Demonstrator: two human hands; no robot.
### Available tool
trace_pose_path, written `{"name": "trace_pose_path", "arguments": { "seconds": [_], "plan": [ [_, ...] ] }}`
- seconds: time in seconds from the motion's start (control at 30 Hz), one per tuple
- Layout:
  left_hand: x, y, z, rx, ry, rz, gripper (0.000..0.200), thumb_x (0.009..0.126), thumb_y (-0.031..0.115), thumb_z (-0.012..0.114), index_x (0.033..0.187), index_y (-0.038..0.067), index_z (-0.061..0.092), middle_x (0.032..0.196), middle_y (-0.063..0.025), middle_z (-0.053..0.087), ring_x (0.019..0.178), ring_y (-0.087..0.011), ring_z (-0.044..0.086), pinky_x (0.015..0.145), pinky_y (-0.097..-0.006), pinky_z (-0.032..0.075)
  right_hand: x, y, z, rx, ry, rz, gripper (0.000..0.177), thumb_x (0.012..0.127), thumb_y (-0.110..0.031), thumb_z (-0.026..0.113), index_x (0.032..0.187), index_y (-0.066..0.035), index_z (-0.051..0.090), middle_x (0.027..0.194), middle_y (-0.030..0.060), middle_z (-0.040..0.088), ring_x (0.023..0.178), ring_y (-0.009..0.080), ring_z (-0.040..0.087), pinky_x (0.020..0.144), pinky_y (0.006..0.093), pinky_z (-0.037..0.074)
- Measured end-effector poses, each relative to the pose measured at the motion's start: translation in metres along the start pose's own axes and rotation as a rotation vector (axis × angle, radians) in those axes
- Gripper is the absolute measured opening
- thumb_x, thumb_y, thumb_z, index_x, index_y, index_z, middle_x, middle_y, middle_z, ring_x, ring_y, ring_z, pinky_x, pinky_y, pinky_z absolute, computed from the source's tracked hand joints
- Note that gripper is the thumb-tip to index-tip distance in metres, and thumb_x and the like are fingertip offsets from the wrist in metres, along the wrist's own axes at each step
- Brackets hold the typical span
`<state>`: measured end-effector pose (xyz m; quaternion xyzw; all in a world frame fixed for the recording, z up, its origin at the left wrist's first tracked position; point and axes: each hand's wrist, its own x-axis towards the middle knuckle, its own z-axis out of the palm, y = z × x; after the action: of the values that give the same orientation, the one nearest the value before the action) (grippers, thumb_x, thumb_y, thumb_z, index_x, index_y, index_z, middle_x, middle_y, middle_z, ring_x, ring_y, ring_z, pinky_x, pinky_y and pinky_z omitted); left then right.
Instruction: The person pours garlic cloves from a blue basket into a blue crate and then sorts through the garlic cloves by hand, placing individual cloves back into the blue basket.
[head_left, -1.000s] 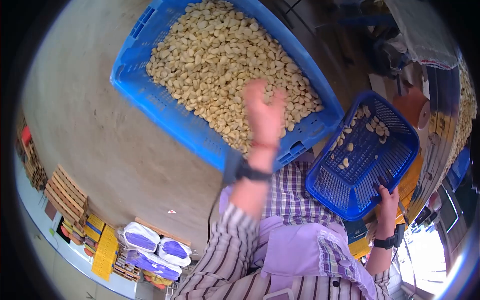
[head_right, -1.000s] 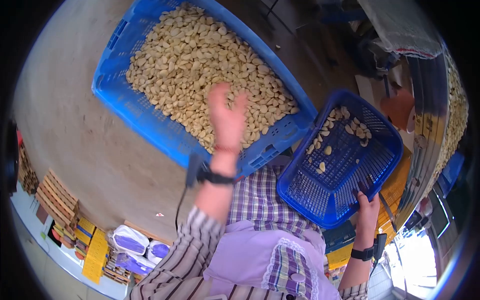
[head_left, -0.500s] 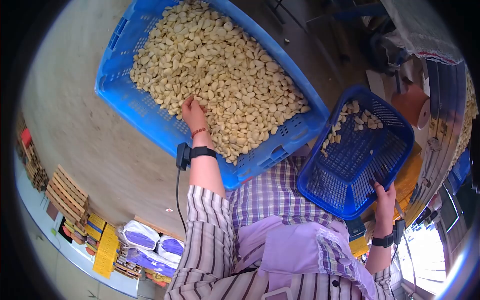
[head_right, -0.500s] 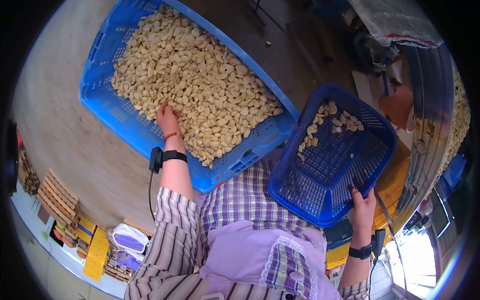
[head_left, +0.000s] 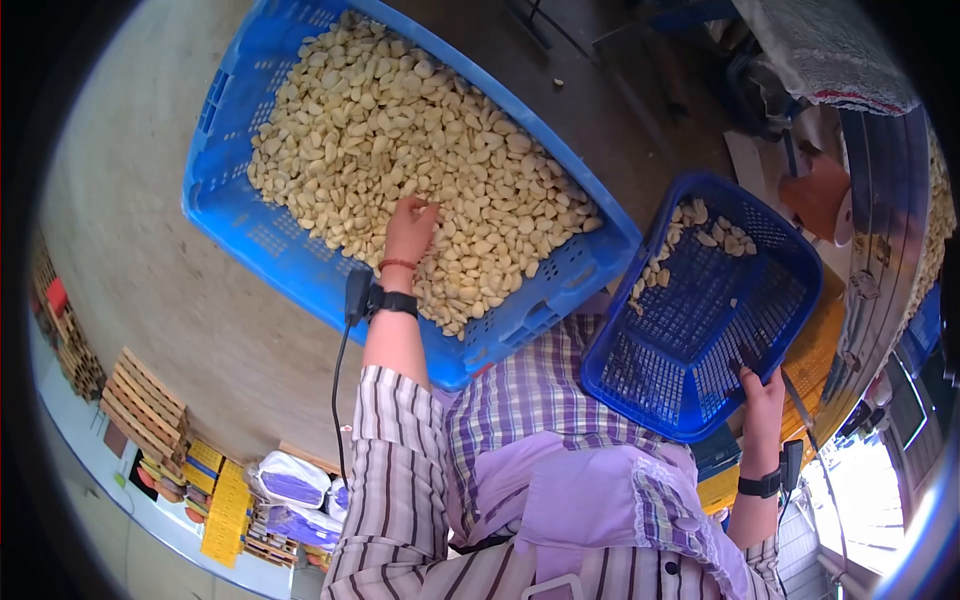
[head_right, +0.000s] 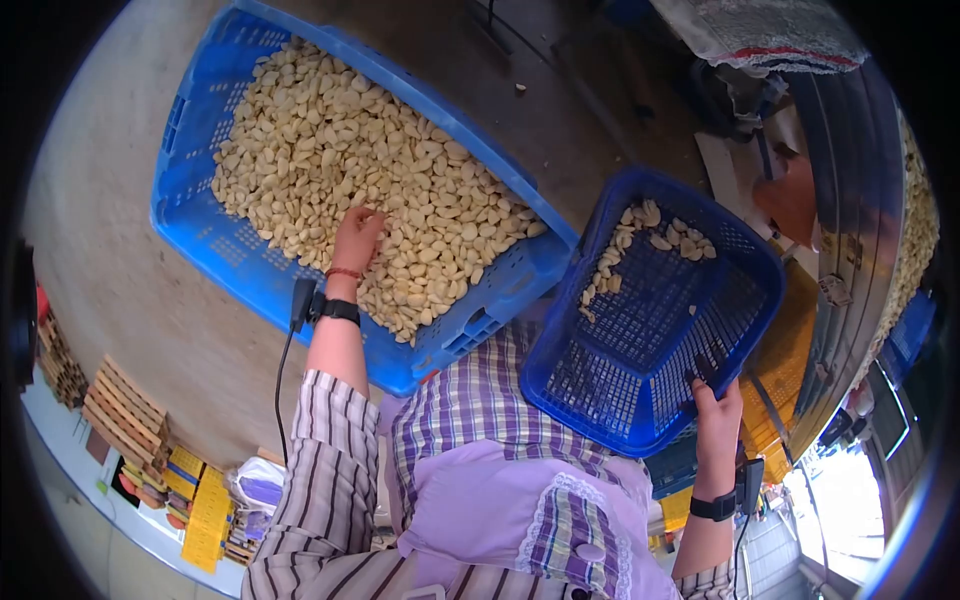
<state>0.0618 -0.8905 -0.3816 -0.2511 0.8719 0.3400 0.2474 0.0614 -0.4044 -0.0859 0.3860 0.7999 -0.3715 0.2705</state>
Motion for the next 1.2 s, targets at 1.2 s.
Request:
{"name": "trace_pose_path", "arguments": {
  "seconds": [1.2],
  "plan": [
    [0.054,0.057,0.016,0.095,0.338,-0.162,0.030,0.083,0.034,0.064,0.095,0.007,0.072,0.089,-0.0178,0.070,0.083,-0.0341,0.068,0.073,-0.0452,0.054,0.009,-0.008,0.003,0.017,-0.001,0.085,0.039,0.090,-0.009,0.053,0.127,0.002,0.053,0.117,0.0088,0.062,0.103,0.0156,0.058,0.095,0.0277,0.043]
  ]
}}
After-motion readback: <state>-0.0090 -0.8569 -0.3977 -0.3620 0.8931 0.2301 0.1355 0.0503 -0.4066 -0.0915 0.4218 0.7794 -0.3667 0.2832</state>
